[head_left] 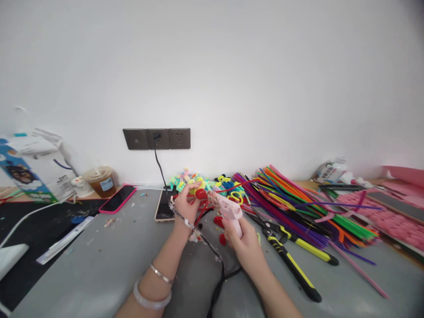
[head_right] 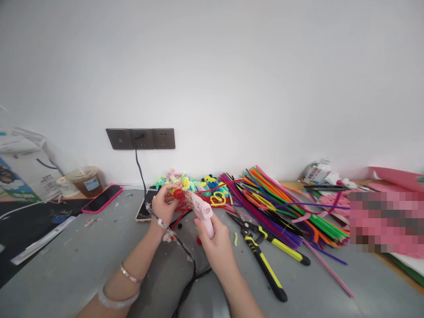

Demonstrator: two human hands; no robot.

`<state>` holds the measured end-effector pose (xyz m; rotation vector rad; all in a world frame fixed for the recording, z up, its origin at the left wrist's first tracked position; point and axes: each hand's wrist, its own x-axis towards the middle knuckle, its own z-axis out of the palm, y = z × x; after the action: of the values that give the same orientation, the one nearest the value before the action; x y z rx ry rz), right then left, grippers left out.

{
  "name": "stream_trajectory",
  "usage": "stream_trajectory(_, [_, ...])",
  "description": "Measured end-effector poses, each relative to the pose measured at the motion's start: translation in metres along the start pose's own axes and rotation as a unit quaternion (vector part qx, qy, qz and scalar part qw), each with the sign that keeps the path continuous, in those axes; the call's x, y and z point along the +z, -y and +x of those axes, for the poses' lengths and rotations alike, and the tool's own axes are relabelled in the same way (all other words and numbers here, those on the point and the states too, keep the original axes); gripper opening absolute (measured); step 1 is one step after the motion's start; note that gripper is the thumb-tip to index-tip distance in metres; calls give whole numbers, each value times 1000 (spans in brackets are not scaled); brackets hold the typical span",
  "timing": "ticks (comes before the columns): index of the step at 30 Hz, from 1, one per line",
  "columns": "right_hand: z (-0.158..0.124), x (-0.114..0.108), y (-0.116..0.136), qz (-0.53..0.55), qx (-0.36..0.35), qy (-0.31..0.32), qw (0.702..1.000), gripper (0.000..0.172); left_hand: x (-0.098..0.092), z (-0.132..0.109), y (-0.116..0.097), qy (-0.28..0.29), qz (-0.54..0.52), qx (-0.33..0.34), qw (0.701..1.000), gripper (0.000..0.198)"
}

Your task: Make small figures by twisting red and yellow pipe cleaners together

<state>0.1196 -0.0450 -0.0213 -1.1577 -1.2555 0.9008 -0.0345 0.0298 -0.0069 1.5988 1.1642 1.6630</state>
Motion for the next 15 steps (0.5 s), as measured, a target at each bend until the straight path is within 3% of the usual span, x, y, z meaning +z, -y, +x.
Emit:
stream_trajectory(4, [-1, -1, -1, 76, 2, 38, 996, 42, 0, -1, -1, 0, -4, -2, 1000, 17])
stream_trajectory(10, [-1, -4, -1, 195, -51, 92, 975, 56, 2, 1, 10, -4, -28, 1, 1000, 24])
stream_trajectory(15, [-7, 15, 22, 292, -42, 99, 950, 51, 10, -1, 20, 11, -53, -14, 998, 31])
